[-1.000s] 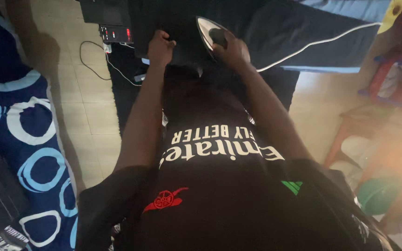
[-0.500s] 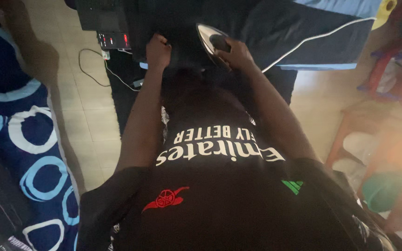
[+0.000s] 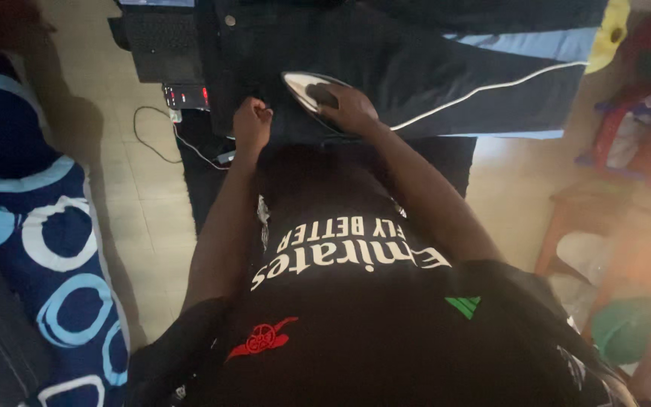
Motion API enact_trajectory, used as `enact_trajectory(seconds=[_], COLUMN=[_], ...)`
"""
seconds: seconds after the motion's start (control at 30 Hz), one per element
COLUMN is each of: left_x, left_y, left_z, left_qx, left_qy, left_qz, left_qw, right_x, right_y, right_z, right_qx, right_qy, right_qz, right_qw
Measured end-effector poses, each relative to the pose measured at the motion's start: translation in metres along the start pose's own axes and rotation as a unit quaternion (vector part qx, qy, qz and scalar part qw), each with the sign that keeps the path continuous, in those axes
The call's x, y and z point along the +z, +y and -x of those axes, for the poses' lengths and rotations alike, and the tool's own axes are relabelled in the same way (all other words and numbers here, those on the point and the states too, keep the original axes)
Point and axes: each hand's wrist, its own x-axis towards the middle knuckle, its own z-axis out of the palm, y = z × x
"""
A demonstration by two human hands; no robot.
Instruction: The person is ironing a pair of black pants by hand using an electric iron on a flat surface, moving the iron across different sections of the fabric and adjusting the garment's position between strokes.
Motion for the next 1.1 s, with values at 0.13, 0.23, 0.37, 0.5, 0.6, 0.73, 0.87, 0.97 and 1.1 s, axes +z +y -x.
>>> enact_trajectory(seconds=[0.13, 0.23, 0.37, 0.5, 0.6, 0.73, 0.87, 0.97, 1.1], left_x=[-0.001, 0.000, 0.000, -0.005, -0.009, -0.008, -0.005, -0.001, 0.001], left_y=[0.000, 0.004, 0.004, 0.016, 0.023, 0.021, 0.011, 0.002, -0.001], left_z=[0.009, -0.002, 0.006, 0.000, 0.003, 0.003, 0.000, -0.001, 0.001], left_qx=[-0.032, -0.021, -0.021, 0.001, -0.075, -0.043, -0.005, 0.007, 0.028], left_qy=[-0.016, -0.023, -0.031, -0.009, -0.031, -0.024, -0.016, -0.018, -0.016], left_qz=[-0.004, -0.033, -0.040, -0.008, 0.021, -0.015, -0.023, -0.036, -0.068], left_qw=[0.999, 0.999, 0.999, 1.000, 0.996, 0.999, 1.000, 0.999, 0.997], right_x=[-0.005, -0.018, -0.030, -0.054, -0.069, -0.077, -0.093, -0.100, -0.097], right_y=[0.017, 0.032, 0.041, 0.035, 0.034, 0.027, 0.032, 0.048, 0.059], right_z=[-0.013, -0.023, -0.014, -0.016, -0.016, -0.019, -0.027, -0.030, -0.034], right_qx=[0.142, 0.112, 0.092, 0.067, 0.070, 0.105, 0.069, 0.029, 0.015], right_qy=[-0.027, 0.012, -0.055, -0.024, 0.021, 0.027, 0.011, 0.039, 0.052], right_qz=[0.017, 0.037, 0.071, 0.124, 0.093, 0.113, 0.136, 0.110, 0.110], right_qw=[0.989, 0.993, 0.992, 0.990, 0.993, 0.988, 0.988, 0.993, 0.992])
